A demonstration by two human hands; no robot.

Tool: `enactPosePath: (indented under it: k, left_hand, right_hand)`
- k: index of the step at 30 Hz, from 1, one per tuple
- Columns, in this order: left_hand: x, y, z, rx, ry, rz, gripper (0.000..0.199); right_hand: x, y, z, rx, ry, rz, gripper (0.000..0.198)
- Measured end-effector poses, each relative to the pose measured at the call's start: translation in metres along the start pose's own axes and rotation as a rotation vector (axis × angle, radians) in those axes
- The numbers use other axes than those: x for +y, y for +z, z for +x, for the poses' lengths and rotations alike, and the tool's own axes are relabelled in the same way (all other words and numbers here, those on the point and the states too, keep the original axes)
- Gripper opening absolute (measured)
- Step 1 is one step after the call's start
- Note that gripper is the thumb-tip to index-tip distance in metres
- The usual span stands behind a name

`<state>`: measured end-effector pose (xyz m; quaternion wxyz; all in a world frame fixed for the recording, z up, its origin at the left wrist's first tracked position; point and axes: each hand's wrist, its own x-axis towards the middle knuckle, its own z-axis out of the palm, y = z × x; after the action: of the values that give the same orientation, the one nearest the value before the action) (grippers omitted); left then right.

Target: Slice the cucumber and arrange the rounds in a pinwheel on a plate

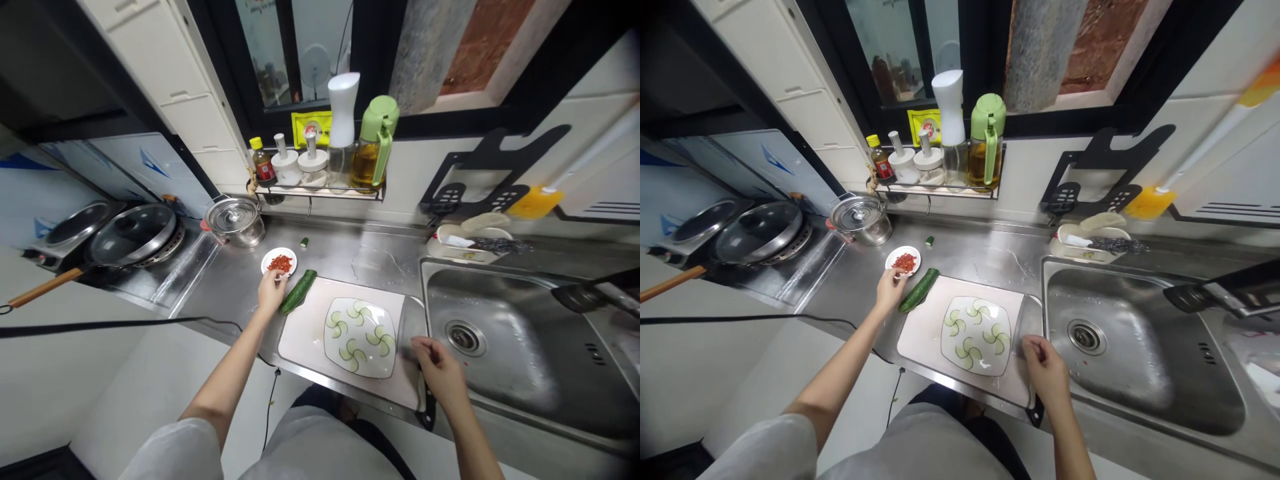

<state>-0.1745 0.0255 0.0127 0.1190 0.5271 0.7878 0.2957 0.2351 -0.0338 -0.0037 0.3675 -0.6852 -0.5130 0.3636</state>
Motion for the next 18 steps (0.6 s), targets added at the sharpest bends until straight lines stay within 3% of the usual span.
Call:
enactPosePath:
  k: [6,18]
  left_hand:
    - [-0.011,0.012,0.043,-0.116,-0.13,0.26,0.02]
    - [-0.007,0.034,0.071,-0.218,-0.187,0.446,0.02]
  right_hand:
    - [0.004,0.004,-0.001,-0.025,0.011,0.046,0.041]
    - [0.002,-0.001,-0.004,-0.011,0.06,0.01,0.043]
